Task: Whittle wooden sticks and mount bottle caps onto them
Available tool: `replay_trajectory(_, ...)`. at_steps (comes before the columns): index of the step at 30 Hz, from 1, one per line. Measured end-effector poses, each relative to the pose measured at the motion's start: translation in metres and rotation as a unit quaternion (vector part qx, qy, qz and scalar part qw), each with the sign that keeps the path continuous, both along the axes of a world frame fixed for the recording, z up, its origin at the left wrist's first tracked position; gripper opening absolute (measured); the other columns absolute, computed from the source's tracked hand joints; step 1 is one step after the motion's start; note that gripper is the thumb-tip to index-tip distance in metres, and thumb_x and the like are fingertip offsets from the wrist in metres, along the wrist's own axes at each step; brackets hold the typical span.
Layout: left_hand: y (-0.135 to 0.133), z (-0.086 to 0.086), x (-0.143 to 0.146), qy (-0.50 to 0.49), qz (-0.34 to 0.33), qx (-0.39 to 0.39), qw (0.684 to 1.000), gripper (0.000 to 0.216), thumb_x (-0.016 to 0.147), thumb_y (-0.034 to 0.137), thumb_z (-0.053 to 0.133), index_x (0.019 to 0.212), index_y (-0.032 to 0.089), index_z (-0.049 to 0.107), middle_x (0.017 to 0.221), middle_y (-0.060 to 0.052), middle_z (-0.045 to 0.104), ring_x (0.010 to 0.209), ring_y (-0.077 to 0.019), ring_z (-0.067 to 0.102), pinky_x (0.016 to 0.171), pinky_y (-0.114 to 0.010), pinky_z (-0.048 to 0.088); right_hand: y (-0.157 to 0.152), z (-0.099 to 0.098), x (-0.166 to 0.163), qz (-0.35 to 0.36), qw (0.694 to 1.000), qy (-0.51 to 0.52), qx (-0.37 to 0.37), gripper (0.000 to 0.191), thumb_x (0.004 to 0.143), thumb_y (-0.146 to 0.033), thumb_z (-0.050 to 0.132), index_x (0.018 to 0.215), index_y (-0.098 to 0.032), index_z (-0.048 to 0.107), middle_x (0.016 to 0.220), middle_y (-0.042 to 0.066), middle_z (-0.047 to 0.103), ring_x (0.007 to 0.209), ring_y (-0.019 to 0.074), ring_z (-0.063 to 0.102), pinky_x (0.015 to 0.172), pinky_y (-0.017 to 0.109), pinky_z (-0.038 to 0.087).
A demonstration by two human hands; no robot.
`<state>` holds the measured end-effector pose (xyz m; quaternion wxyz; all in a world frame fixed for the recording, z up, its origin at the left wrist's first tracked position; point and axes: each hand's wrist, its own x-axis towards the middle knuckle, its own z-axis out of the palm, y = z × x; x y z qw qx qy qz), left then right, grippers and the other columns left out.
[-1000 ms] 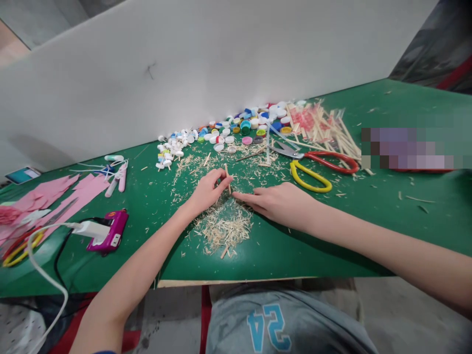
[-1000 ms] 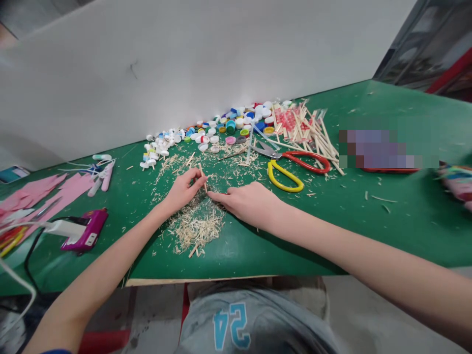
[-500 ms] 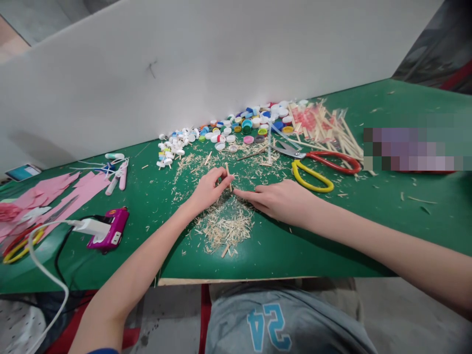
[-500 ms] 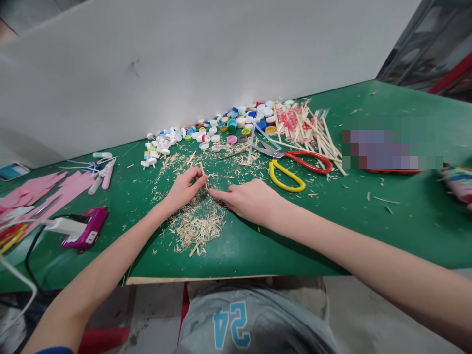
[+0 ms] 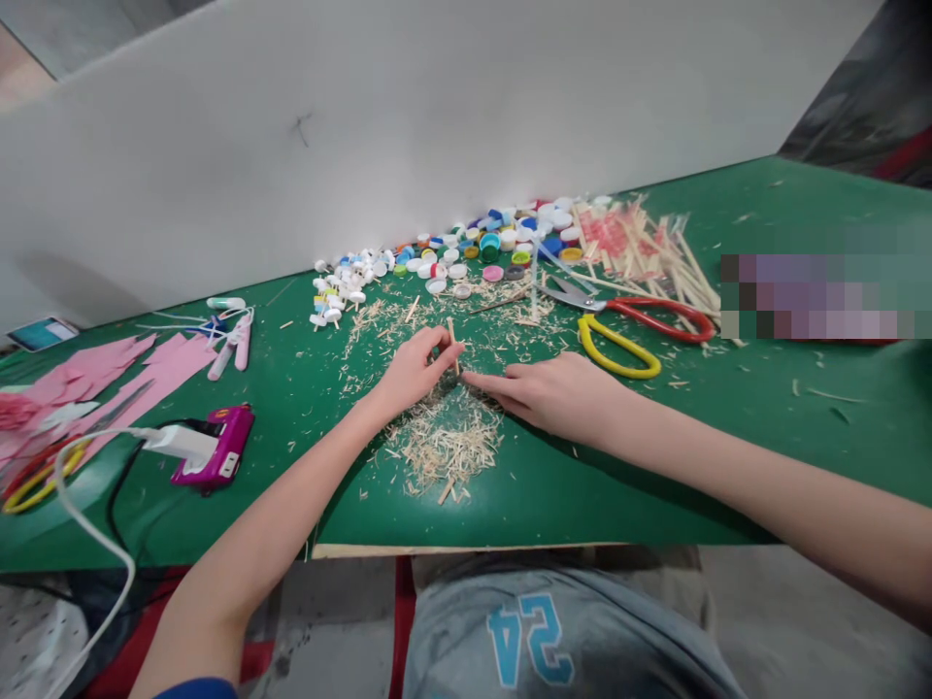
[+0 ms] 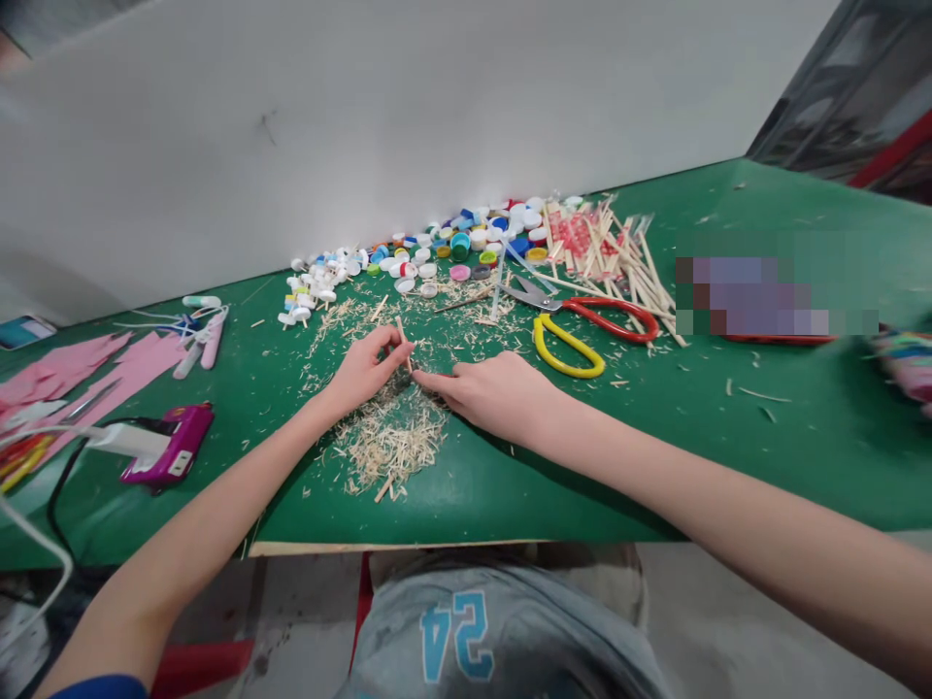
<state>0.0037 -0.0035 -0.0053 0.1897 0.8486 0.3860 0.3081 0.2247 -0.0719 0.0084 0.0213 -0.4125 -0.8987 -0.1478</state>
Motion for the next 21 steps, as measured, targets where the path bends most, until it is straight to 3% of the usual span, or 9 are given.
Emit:
replay_trajectory(5,0.0010,-0.0016,-0.0008,-0.007,-0.003,0.003,1.000,0.035,0.094,0.047,0.046,0.074,0.020,0.050,0.074,0.001,0.057,0.072,-0.0113,0.051,0.070,-0.026,0.041,-0.0014,0.0041,-0.0030,-0.012,0.999,-0.044,0.022,0.055,0.095,-0.018,0.043,0.147,-0.033,0.038,0.079,0.002,0.059,0.055,0.0044,0.040,0.054,0.025,0.006)
replay_trajectory(11,0.0019,-0.0024,-0.0007,-0.009,-0.005,0.004,1.000,0.036,0.094,0.047,0.046,0.073,0.019,0.050,0.075,0.001,0.057,0.073,-0.0110,0.052,0.071,-0.026,0.041,-0.0015,-0.0002,-0.0040,0.007,0.999,-0.039,0.012,0.045,0.100,-0.033,0.039,0.145,-0.035,0.040,0.074,-0.001,0.056,0.050,0.0040,0.035,0.052,0.025,0.006)
replay_trajectory(18,0.0025,-0.0033,-0.0014,-0.007,-0.005,0.008,1.000,0.036,0.094,0.048,0.046,0.073,0.019,0.051,0.075,0.001,0.058,0.073,-0.0111,0.052,0.072,-0.027,0.042,-0.0023,0.0019,-0.0028,0.004,0.997,-0.060,0.052,0.056,0.094,-0.015,0.044,0.146,-0.035,0.039,0.083,0.001,0.058,0.060,0.0059,0.046,0.053,0.027,0.008)
replay_trajectory(21,0.0022,-0.0029,-0.0012,-0.007,-0.004,0.007,1.000,0.036,0.094,0.048,0.046,0.074,0.020,0.051,0.075,0.001,0.058,0.073,-0.0111,0.052,0.072,-0.027,0.043,-0.0010,0.0031,-0.0037,0.004,0.998,-0.049,0.033,0.056,0.094,-0.017,0.045,0.148,-0.034,0.038,0.081,0.001,0.058,0.059,0.0054,0.044,0.053,0.026,0.009)
